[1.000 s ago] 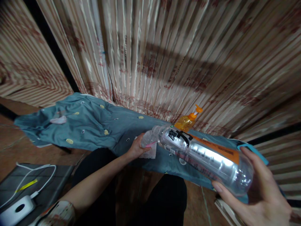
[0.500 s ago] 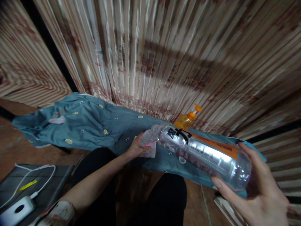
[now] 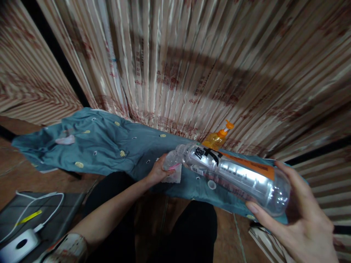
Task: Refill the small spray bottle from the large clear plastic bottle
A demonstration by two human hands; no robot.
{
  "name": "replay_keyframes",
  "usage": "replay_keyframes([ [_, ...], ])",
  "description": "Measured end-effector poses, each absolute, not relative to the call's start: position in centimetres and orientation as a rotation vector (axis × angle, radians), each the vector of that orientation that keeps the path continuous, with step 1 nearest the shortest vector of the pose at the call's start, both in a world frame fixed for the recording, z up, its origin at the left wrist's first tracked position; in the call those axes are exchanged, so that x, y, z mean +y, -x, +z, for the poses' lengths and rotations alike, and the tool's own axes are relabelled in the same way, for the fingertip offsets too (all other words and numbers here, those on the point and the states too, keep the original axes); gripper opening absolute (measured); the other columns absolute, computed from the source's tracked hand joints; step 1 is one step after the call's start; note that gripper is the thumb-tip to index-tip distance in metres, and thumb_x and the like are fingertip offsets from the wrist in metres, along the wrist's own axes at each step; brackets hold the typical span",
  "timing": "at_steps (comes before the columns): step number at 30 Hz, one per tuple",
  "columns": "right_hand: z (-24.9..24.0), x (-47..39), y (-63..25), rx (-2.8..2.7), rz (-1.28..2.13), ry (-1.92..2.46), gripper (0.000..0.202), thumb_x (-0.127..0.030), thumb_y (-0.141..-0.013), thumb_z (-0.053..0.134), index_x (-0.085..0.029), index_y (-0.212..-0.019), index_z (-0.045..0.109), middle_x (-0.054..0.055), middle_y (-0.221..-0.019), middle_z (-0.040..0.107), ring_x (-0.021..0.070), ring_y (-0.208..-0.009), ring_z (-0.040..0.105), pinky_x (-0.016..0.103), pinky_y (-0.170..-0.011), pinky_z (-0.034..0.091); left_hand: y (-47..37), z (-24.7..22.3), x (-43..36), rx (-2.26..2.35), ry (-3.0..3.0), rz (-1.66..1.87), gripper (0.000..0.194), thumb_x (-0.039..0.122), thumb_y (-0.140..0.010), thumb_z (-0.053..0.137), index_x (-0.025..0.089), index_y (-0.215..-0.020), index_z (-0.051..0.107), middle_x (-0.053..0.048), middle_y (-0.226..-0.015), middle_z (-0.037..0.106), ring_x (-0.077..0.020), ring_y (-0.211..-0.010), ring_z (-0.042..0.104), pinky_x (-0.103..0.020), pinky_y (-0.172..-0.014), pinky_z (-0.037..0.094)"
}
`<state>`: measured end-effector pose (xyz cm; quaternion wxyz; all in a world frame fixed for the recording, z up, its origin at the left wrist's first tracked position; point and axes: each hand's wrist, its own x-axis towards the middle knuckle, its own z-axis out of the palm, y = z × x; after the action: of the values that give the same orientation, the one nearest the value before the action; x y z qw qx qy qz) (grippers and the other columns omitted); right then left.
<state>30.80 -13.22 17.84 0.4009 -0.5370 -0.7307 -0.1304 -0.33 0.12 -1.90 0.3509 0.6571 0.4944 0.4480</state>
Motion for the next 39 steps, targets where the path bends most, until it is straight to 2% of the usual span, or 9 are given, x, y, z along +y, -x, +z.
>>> replay_keyframes([
  [5, 18.3, -13.2, -30.5, -1.851, -0.346, 1.326, 0.093, -0.059, -0.075, 0.084, -0.036, -0.159, 0.053, 0.007, -0.134, 0.071, 0.0335, -0.106, 0.072, 0.054, -0.105, 0.057, 0.3, -1.8, 0.1, 1.282, -1.675, 1.154, 0.062, 0.025, -0.062, 0.09, 0.024, -0.12, 0.068, -0.009, -0.123, 0.078, -0.0352, -0.118, 0.073, -0.05, -0.11, 0.058],
  [9, 18.4, -13.3, -30.9, -1.843, -0.334, 1.375, 0.094, -0.062, -0.074, 0.084, -0.033, -0.158, 0.055, 0.007, -0.134, 0.071, 0.0347, -0.109, 0.071, 0.056, -0.11, 0.054, 0.3, -1.8, 0.0, 1.273, -1.677, 1.168, 0.061, 0.023, -0.062, 0.089, 0.025, -0.12, 0.068, -0.008, -0.121, 0.078, -0.0341, -0.115, 0.073, -0.051, -0.108, 0.059],
  [15, 18.4, -13.0, -31.3, -1.872, -0.316, 1.346, 0.096, -0.059, -0.072, 0.087, -0.034, -0.159, 0.054, 0.007, -0.136, 0.071, 0.0344, -0.109, 0.072, 0.055, -0.113, 0.051, 0.3, -1.7, 0.0, 1.277, -1.693, 1.15, 0.059, 0.023, -0.062, 0.089, 0.025, -0.117, 0.069, -0.008, -0.118, 0.078, -0.0348, -0.115, 0.073, -0.051, -0.107, 0.059],
  [25, 18.4, -12.9, -31.8, -1.84, -0.258, 1.4, 0.099, -0.061, -0.069, 0.088, -0.033, -0.158, 0.055, 0.01, -0.136, 0.071, 0.0393, -0.11, 0.072, 0.066, -0.114, 0.048, 0.3, -1.4, -0.1, 1.269, -1.68, 1.155, 0.056, 0.019, -0.062, 0.087, 0.025, -0.114, 0.068, -0.009, -0.118, 0.078, -0.0346, -0.115, 0.073, -0.051, -0.108, 0.058],
  [31, 18.9, -12.8, -31.4, -1.876, -0.322, 1.397, 0.097, -0.063, -0.073, 0.085, -0.03, -0.159, 0.054, 0.008, -0.135, 0.071, 0.0337, -0.11, 0.072, 0.055, -0.117, 0.049, 0.4, -1.3, -0.2, 1.258, -1.679, 1.17, 0.058, 0.025, -0.063, 0.087, 0.025, -0.117, 0.068, -0.008, -0.119, 0.078, -0.0336, -0.115, 0.074, -0.05, -0.107, 0.059],
  [34, 19.0, -12.7, -31.6, -1.887, -0.326, 1.401, 0.097, -0.062, -0.074, 0.085, -0.03, -0.159, 0.054, 0.008, -0.134, 0.071, 0.0328, -0.107, 0.072, 0.054, -0.117, 0.048, 0.4, -1.4, -0.2, 1.268, -1.663, 1.158, 0.059, 0.026, -0.063, 0.087, 0.026, -0.118, 0.068, -0.007, -0.12, 0.078, -0.0327, -0.115, 0.073, -0.048, -0.108, 0.058],
  [39, 19.1, -12.7, -31.8, -1.892, -0.326, 1.406, 0.099, -0.061, -0.072, 0.086, -0.031, -0.16, 0.052, 0.008, -0.138, 0.07, 0.0354, -0.113, 0.071, 0.056, -0.115, 0.05, 0.3, -1.5, -0.1, 1.289, -1.669, 1.127, 0.062, 0.024, -0.062, 0.087, 0.021, -0.121, 0.068, -0.011, -0.122, 0.077, -0.0343, -0.117, 0.073, -0.048, -0.108, 0.057],
])
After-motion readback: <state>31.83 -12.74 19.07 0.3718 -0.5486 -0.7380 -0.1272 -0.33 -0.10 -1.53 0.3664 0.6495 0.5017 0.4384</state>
